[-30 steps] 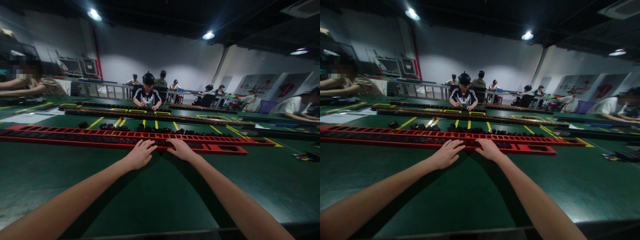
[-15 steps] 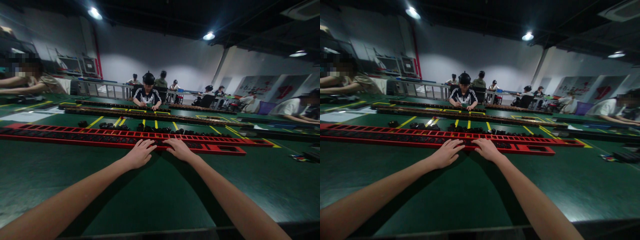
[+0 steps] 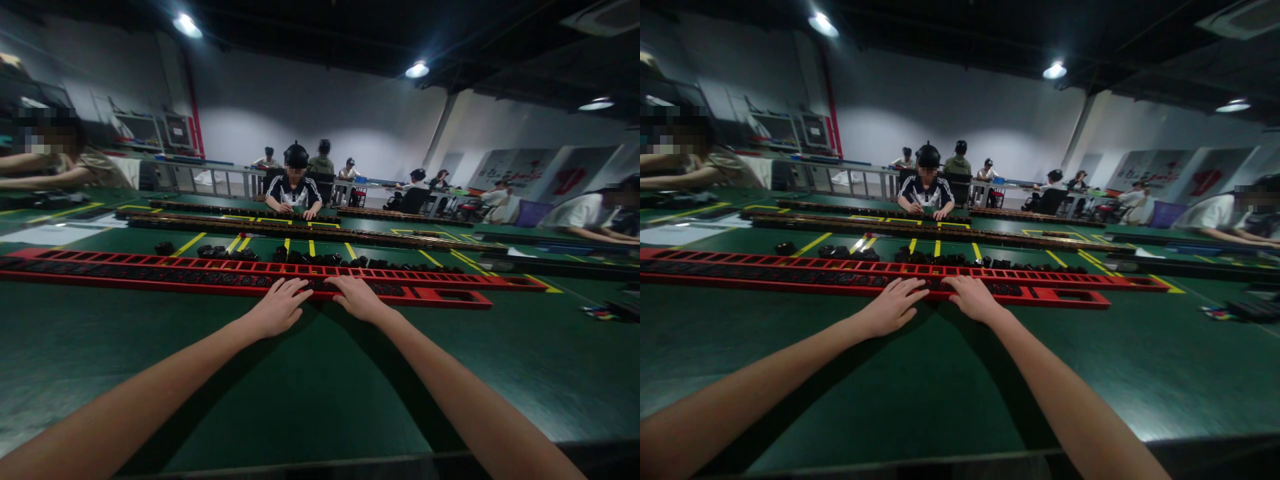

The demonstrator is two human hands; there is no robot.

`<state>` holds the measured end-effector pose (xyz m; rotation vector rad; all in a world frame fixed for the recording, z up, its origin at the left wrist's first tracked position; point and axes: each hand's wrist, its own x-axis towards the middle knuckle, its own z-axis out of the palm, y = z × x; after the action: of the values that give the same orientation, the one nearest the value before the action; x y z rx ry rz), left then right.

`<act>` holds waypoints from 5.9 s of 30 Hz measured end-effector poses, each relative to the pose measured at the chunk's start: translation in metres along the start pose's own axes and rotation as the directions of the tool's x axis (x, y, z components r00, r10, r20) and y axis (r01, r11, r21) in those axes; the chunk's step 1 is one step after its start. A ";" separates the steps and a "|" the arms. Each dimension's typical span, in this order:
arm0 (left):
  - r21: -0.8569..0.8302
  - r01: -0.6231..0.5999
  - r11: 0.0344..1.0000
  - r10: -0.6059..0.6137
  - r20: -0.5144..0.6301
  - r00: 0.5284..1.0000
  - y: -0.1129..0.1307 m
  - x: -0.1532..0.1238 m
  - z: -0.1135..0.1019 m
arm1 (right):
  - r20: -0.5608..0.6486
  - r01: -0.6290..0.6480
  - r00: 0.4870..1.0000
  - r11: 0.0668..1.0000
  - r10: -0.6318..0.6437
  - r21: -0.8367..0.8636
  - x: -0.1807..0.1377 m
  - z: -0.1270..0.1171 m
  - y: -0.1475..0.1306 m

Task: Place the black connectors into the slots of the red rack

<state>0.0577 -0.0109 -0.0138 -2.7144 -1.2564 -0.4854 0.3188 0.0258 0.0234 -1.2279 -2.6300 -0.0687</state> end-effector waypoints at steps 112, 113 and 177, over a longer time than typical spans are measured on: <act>0.011 0.096 0.995 -0.097 0.062 0.993 0.007 0.003 -0.007 | 0.140 0.052 0.990 0.985 -0.029 -0.165 0.004 0.004 -0.001; 0.010 0.097 0.995 -0.098 0.068 0.993 0.007 0.003 -0.007 | 0.151 0.057 0.988 0.984 -0.031 -0.170 0.004 0.003 -0.002; 0.048 0.100 0.994 -0.104 0.083 0.991 0.006 0.002 -0.008 | 0.112 0.065 0.992 0.995 -0.057 -0.077 0.001 -0.002 0.002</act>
<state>0.0611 -0.0154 -0.0056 -2.6706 -1.4156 -0.3510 0.3198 0.0277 0.0253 -1.2092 -2.7853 -0.1227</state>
